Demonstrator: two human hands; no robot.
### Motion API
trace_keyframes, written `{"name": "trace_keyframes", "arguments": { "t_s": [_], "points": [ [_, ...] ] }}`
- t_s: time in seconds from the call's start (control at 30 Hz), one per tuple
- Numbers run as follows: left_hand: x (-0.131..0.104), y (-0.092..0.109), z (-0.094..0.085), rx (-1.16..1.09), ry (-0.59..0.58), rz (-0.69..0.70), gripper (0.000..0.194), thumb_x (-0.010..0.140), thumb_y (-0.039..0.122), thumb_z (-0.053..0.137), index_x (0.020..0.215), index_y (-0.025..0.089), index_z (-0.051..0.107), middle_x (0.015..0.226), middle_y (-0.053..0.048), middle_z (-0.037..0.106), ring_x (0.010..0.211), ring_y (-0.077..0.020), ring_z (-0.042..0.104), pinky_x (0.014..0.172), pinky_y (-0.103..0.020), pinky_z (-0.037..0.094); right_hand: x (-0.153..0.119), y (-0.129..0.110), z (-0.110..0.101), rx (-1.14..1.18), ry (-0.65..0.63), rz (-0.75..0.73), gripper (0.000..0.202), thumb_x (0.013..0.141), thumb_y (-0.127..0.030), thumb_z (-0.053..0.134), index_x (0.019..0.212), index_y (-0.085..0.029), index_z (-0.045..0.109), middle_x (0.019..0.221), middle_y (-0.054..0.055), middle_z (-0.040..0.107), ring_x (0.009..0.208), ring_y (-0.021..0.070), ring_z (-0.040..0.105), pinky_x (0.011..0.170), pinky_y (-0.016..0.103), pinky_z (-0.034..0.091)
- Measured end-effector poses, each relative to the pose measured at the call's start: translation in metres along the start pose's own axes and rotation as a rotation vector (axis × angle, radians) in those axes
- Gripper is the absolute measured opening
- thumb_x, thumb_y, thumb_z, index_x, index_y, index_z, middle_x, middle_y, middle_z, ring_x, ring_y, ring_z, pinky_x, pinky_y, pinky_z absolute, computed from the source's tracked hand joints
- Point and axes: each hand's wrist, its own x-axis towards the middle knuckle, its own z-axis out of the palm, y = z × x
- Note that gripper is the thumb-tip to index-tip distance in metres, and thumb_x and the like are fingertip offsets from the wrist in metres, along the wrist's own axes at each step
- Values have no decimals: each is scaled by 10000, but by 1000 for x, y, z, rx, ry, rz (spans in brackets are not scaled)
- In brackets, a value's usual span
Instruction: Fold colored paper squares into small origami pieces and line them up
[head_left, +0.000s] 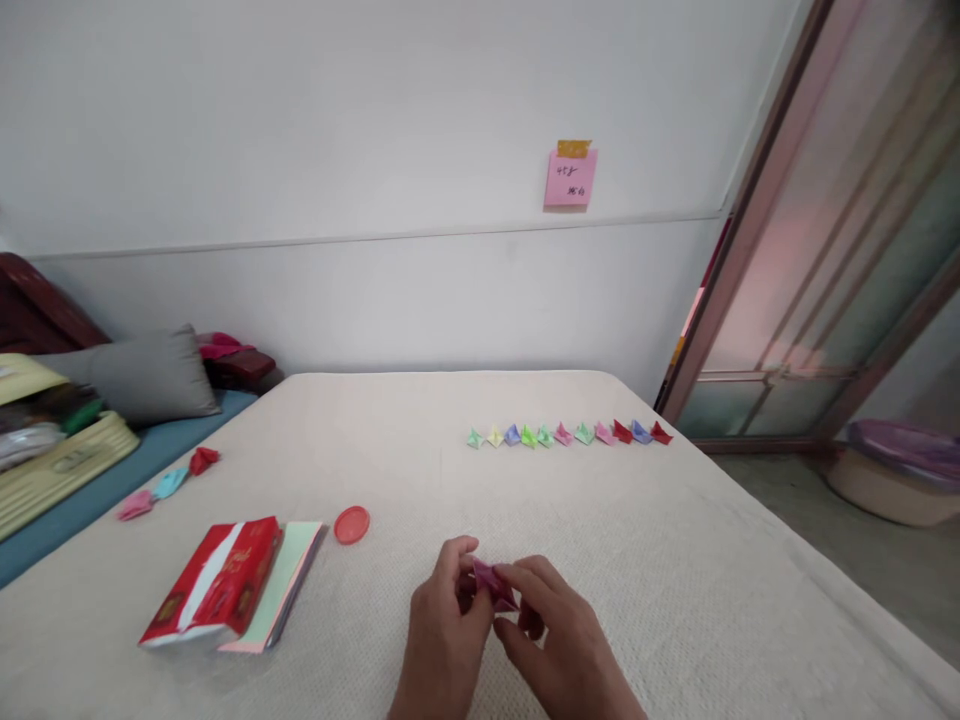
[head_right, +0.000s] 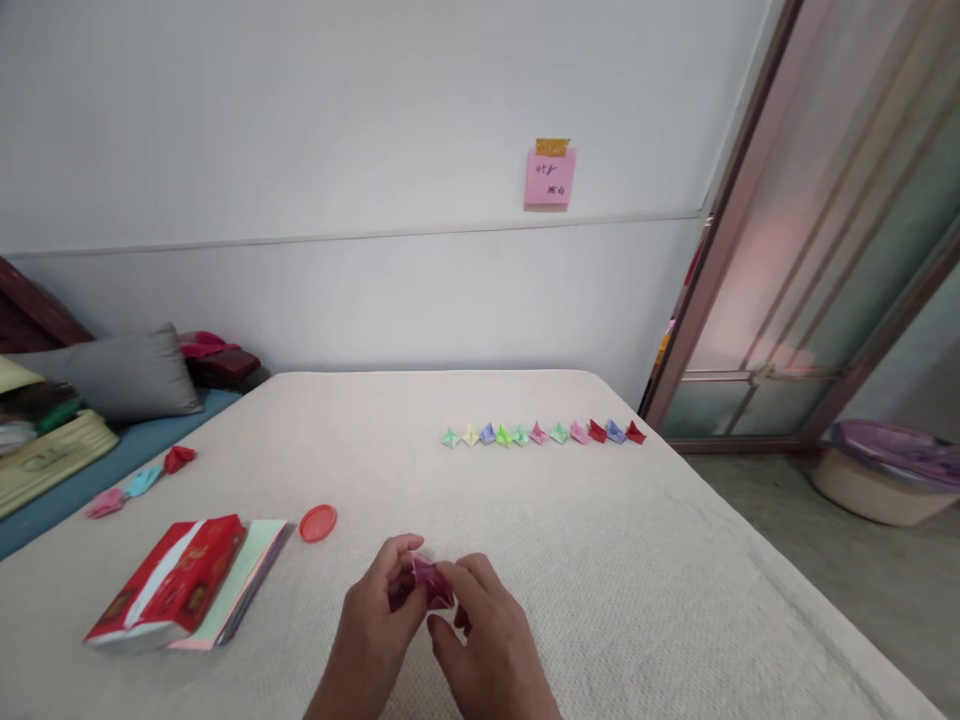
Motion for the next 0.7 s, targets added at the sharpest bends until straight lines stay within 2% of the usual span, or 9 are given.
{"name": "trace_keyframes", "arguments": {
  "t_s": [0.07, 0.23, 0.37, 0.5, 0.57, 0.7],
  "points": [
    [2, -2, 0, -23, -14, -24, 275, 758, 171, 558, 1029, 174, 511, 821, -47, 702, 737, -205, 694, 690, -312, 541, 1, 0, 1, 28, 6, 15, 389, 711, -25, 479, 1022, -224, 603, 842, 15, 571, 611, 136, 553, 564, 263, 476],
    [5, -7, 1, -72, 13, -17, 294, 701, 134, 590, 988, 166, 537, 823, -60, 712, 708, -206, 688, 662, -308, 530, 2, -1, -2, 60, 45, 75, 180, 741, -86, 516, 830, -213, 608, 766, 0, 569, 604, 138, 548, 556, 252, 446],
    [5, -7, -1, -78, -24, -16, 306, 709, 120, 576, 1009, 166, 535, 856, -71, 717, 740, -204, 689, 689, -313, 529, 5, -8, -9, 149, 41, 186, 151, 719, -122, 568, 819, -220, 624, 743, -14, 601, 584, 130, 549, 545, 233, 428],
    [4, -9, 0, -86, 2, 7, 290, 715, 152, 588, 1002, 170, 548, 848, -58, 712, 729, -192, 685, 661, -295, 537, 7, -10, -12, 226, 10, 245, 93, 799, -247, 550, 816, -220, 637, 677, -17, 602, 550, 134, 517, 510, 235, 397],
    [4, -11, 2, -83, 20, 21, 283, 714, 161, 583, 996, 173, 556, 847, -52, 709, 714, -188, 687, 647, -294, 547, 6, -8, -10, 238, 8, 240, 114, 798, -224, 525, 820, -215, 637, 662, -18, 595, 549, 137, 509, 507, 239, 384],
    [5, -14, 3, -43, 28, 28, 291, 713, 156, 561, 1004, 173, 557, 842, -47, 707, 696, -182, 686, 641, -295, 552, 4, -1, -7, 296, 1, 270, 204, 697, -111, 504, 821, -209, 634, 672, -16, 607, 576, 144, 527, 517, 242, 382]
  ]
}}
